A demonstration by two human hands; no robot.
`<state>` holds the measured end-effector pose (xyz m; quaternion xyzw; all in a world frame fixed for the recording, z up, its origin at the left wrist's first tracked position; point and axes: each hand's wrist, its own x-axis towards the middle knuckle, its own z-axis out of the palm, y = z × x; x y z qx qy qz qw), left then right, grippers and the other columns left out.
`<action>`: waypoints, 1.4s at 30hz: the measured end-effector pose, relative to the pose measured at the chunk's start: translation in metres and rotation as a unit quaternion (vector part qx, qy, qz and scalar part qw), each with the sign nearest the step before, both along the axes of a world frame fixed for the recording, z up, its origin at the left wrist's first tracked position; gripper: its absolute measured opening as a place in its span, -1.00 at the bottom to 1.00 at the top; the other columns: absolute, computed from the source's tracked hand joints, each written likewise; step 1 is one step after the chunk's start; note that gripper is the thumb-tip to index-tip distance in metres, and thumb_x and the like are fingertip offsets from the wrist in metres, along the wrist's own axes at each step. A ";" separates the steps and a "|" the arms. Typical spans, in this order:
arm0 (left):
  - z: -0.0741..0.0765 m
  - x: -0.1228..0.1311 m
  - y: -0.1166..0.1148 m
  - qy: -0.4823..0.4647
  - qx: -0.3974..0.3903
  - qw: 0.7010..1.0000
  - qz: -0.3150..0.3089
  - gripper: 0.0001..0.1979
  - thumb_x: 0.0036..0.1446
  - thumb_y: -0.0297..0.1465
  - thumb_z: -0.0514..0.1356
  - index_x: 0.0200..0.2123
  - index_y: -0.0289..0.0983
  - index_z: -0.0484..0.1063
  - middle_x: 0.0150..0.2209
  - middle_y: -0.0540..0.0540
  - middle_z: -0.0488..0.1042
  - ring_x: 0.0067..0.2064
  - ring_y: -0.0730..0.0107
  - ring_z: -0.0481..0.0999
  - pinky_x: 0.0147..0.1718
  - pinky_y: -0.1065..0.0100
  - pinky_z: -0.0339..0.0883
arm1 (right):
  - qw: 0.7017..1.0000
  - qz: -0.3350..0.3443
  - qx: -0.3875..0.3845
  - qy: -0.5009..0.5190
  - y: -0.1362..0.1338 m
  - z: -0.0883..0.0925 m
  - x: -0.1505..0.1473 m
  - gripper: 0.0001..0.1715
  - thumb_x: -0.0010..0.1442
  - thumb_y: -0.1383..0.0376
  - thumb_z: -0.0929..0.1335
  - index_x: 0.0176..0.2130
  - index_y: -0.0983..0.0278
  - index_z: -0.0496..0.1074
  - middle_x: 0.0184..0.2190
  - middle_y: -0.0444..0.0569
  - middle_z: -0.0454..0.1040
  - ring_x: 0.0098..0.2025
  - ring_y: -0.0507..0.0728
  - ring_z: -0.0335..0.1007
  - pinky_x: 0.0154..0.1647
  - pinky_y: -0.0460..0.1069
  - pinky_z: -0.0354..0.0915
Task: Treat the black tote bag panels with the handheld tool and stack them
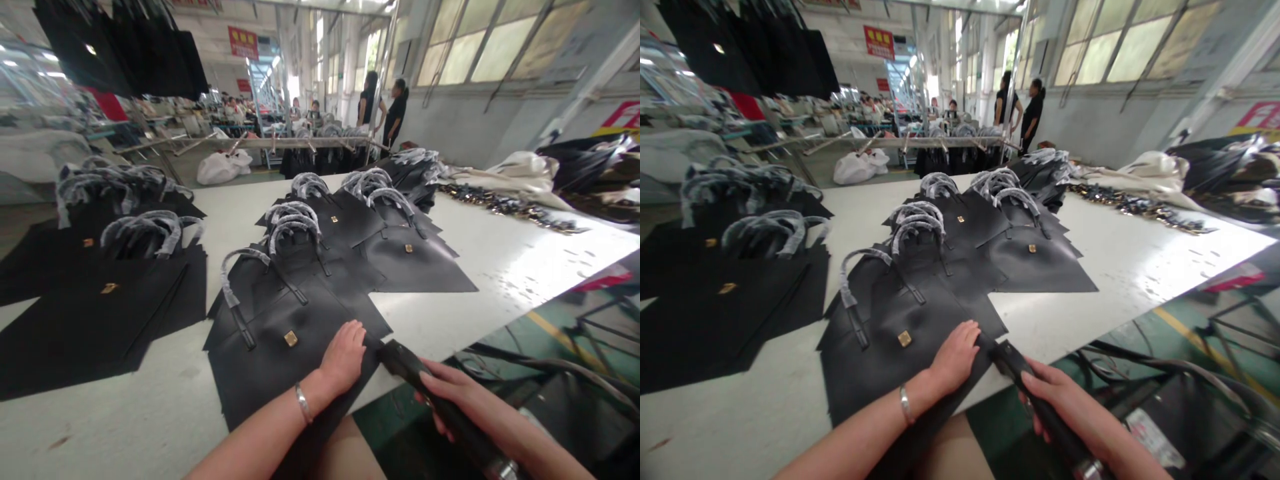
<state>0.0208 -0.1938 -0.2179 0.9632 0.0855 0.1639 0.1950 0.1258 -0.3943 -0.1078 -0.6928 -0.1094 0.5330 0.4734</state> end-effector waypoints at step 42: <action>0.046 -0.061 0.113 0.024 -0.135 0.927 0.348 -0.52 -0.06 -0.44 0.35 -0.03 -0.33 0.34 -0.01 -0.24 0.29 0.06 0.01 0.27 0.04 0.03 0.20 | 0.993 0.082 0.021 -0.086 0.119 0.014 -0.015 -0.33 0.18 0.08 0.35 0.20 0.21 0.15 -0.39 -0.10 0.48 -0.60 0.04 0.39 -0.65 -0.09 0.30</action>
